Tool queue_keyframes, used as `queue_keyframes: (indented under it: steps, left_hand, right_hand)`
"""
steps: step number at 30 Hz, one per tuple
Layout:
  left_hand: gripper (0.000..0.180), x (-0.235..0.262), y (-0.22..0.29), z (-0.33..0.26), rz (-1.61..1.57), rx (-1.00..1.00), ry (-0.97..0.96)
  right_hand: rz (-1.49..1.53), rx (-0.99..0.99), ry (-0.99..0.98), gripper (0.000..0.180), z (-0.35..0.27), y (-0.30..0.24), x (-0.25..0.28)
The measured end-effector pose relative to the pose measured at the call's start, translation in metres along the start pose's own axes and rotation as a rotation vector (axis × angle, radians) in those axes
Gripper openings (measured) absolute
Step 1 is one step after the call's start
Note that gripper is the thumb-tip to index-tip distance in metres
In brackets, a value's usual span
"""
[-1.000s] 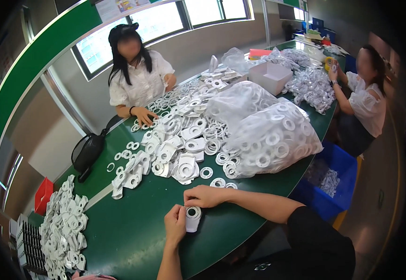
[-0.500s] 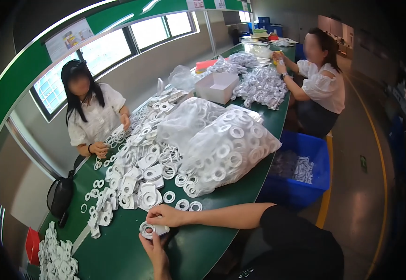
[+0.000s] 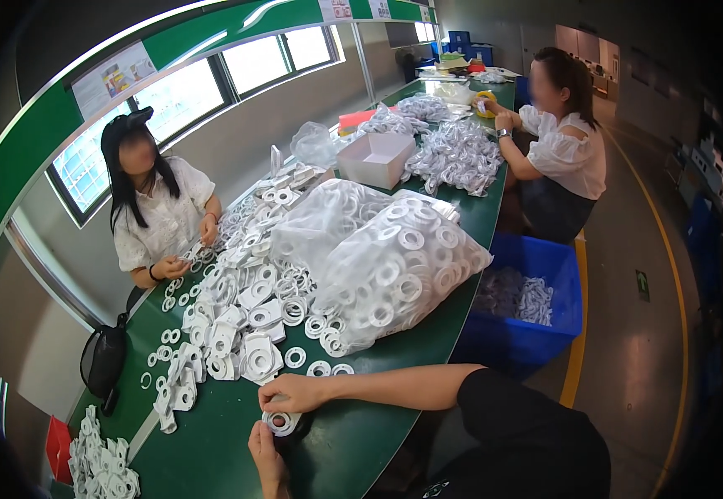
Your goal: Inspecting and assembling small white circular components for lighting fixtures at a factory workbench.
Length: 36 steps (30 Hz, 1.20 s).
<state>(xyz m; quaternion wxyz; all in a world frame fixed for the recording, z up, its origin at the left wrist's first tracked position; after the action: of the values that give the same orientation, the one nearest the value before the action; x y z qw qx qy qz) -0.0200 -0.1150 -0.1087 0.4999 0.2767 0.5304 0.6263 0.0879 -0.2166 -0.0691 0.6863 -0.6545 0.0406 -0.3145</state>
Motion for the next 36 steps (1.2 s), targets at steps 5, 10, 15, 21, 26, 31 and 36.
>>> queue_keyframes:
  steps: [5,10,15,21,26,31,36]
  left_hand:
    - [0.034,0.002,0.004,0.001,0.417,-0.111,-0.089]
    - [0.034,0.002,0.005,0.001,0.562,-0.171,-0.087]
    - [0.035,-0.002,0.010,0.002,0.582,-0.218,-0.100]
    - [0.031,0.013,0.015,0.006,0.283,-0.247,0.207]
    - [0.031,-0.016,0.021,0.004,0.166,-0.240,0.107]
    - [0.033,-0.019,0.019,-0.001,0.167,-0.236,0.035]
    - [0.033,-0.018,0.024,-0.002,0.559,-0.285,-0.045]
  right_hand:
    - [-0.042,-0.042,0.010,0.018,-0.002,0.002,-0.001]
    - [-0.095,-0.108,0.028,0.021,-0.003,0.004,-0.005]
    - [-0.098,-0.088,0.107,0.020,-0.004,0.002,-0.006]
    - [0.158,-0.072,-0.029,0.022,-0.004,-0.004,-0.014]
    - [0.406,-0.114,0.163,0.022,-0.001,0.004,-0.009]
    - [0.139,-0.268,0.283,0.036,-0.006,0.004,-0.003]
    - [-0.178,-0.327,0.342,0.046,-0.016,-0.005,-0.002]
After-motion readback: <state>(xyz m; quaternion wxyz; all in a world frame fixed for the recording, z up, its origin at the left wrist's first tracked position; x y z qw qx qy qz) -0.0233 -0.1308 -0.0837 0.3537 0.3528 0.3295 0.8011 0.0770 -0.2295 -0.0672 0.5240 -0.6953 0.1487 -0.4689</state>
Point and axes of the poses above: each hand's wrist, its own z-axis towards the middle knuckle, its own x-axis out of the back of the hand, y = z × x, the point moved 5 cm from there along z, towards the middle knuckle, and after that the axes turned 15 degrees about -x, right-handed, at the moved point
